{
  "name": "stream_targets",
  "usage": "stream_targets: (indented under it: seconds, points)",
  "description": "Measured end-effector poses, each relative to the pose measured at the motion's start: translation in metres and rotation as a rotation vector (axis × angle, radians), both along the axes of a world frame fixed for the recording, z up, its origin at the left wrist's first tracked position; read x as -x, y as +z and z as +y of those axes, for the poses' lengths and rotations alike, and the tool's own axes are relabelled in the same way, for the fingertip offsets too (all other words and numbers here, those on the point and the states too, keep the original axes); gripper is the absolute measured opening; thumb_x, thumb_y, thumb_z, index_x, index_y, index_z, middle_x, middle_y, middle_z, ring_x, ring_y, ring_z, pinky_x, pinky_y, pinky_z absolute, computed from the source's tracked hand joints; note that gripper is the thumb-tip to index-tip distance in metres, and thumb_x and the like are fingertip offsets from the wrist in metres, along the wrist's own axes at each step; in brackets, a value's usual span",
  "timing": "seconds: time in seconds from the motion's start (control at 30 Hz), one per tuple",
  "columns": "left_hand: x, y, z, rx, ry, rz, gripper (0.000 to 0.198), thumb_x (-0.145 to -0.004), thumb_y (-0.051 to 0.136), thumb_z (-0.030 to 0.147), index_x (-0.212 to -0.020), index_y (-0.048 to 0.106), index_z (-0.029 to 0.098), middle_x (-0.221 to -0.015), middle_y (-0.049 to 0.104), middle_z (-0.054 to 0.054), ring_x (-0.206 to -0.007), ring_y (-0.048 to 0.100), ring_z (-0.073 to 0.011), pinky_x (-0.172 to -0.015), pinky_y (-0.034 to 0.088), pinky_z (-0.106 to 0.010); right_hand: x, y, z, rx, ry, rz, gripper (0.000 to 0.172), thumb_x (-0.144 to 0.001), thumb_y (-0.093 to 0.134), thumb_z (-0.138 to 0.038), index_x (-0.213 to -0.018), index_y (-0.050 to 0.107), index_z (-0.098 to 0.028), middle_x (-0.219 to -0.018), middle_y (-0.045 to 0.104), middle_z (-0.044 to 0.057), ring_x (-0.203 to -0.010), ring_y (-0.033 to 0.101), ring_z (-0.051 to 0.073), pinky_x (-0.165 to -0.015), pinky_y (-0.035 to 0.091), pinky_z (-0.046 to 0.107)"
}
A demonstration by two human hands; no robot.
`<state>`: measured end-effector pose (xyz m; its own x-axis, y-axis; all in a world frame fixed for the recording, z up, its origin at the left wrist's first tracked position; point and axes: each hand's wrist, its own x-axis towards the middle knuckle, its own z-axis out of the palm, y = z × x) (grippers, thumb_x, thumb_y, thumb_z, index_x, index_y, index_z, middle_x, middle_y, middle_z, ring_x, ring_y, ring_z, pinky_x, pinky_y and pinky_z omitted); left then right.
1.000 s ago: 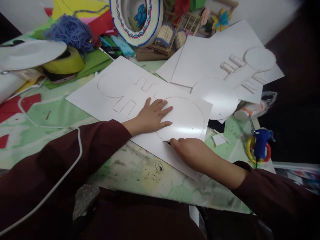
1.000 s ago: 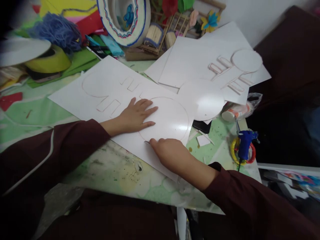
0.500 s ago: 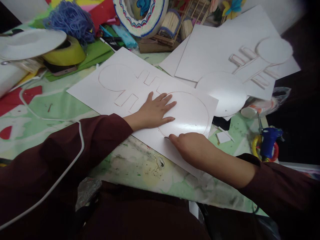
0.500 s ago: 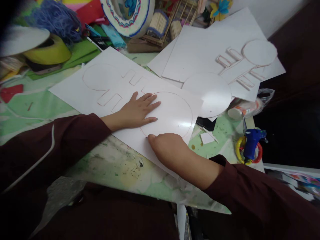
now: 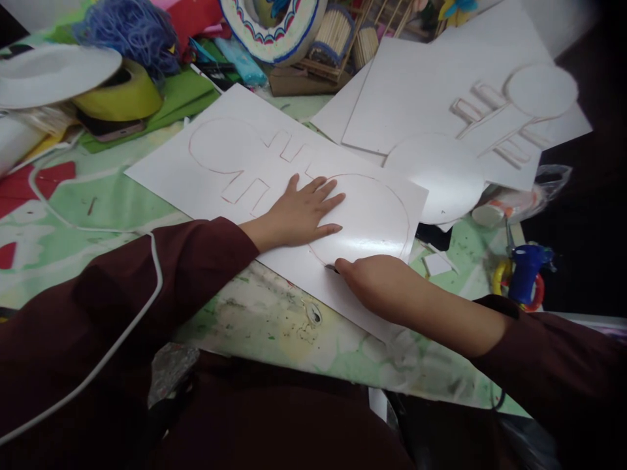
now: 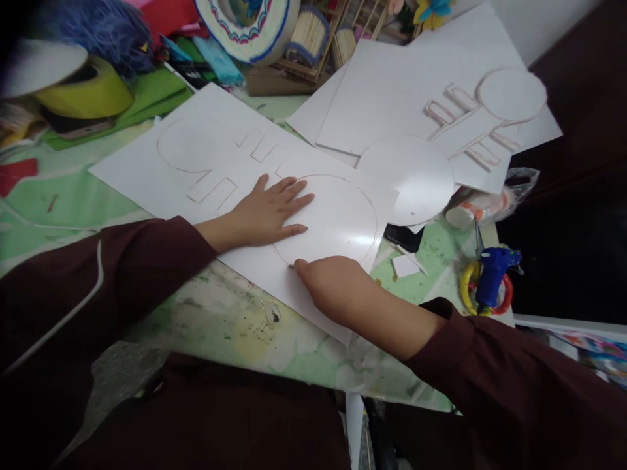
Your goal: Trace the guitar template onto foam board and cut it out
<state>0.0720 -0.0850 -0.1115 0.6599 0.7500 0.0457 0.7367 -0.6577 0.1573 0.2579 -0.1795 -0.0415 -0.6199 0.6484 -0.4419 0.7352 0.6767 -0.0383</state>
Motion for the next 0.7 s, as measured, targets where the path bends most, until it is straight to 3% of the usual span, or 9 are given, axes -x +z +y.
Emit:
stream_targets:
  seconds: [0.6,0.7]
  points:
    - [0.001,-0.001,0.002,0.010,-0.007,-0.015,0.067,-0.088,0.027,0.062,-0.145,0.022,0.027,-0.155,0.017,-0.008,-0.139,0.013,-0.0321,-0.107,0.001,-0.057,-0.018,0.003,-0.014,-0.013,-0.043,-0.067,0.021,-0.085,0.039,-0.016,-0.101,0.053,-0.019,-0.061,0.056,0.003,-0.052,0.052,0.015,-0.048,0.019,0.026]
    - [0.001,0.000,0.002,0.009,-0.007,-0.008,0.067,-0.088,0.025,0.063,-0.145,0.022,0.028,-0.155,0.016,-0.008,-0.140,0.012,-0.0302,-0.107,0.001,-0.057,-0.030,0.009,-0.016,-0.040,-0.168,-0.063,0.018,-0.090,0.037,-0.022,-0.099,0.052,-0.019,-0.066,0.060,0.004,-0.053,0.052,0.016,-0.048,0.021,0.026]
